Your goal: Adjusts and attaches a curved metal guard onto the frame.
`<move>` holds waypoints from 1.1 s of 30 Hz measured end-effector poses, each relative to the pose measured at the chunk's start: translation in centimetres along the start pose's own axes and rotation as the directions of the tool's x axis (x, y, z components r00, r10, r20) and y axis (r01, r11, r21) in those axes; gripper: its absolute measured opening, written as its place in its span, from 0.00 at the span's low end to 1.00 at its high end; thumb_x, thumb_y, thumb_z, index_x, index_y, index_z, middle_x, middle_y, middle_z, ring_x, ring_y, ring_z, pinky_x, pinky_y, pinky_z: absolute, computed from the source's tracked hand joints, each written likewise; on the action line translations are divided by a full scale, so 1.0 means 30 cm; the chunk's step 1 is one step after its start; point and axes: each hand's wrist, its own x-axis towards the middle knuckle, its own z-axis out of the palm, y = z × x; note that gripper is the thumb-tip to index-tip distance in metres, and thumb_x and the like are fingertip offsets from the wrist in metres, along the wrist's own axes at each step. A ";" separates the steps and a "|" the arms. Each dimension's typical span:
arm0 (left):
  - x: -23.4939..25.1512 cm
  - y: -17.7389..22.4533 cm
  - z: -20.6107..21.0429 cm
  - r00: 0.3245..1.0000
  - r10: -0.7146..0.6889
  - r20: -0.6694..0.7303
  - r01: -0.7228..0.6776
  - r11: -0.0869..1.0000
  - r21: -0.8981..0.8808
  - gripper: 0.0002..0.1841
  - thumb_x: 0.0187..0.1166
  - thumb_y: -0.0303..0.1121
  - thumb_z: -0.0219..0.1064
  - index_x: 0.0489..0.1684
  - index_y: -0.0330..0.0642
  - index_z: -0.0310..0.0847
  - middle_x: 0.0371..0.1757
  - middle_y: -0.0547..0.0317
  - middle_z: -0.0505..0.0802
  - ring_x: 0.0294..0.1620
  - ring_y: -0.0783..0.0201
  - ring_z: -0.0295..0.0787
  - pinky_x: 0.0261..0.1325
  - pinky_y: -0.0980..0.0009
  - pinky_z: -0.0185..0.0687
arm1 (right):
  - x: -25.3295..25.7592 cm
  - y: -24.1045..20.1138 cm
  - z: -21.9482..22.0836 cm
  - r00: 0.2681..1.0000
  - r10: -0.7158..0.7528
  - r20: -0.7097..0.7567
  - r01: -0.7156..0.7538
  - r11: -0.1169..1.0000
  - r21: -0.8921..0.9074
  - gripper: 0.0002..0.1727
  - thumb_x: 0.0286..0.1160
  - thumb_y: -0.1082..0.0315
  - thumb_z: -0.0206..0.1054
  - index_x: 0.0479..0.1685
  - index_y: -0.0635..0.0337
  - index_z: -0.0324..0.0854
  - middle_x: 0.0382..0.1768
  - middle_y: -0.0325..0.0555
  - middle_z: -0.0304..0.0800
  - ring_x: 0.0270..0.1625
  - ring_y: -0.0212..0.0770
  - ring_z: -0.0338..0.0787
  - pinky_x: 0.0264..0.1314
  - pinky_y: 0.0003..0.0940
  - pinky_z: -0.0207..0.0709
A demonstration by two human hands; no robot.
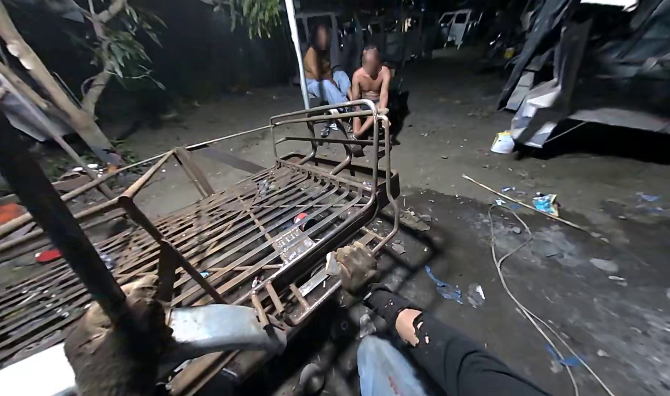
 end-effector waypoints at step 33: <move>-0.038 0.057 -0.003 0.995 -0.094 -0.026 0.095 0.995 0.014 0.09 0.86 0.42 0.62 0.42 0.46 0.79 0.22 0.77 0.82 0.18 0.79 0.78 0.20 0.77 0.78 | 0.315 0.292 0.253 0.943 -0.283 -0.175 0.254 0.952 -0.170 0.28 0.92 0.53 0.50 0.68 0.71 0.81 0.68 0.70 0.84 0.73 0.66 0.81 0.78 0.62 0.71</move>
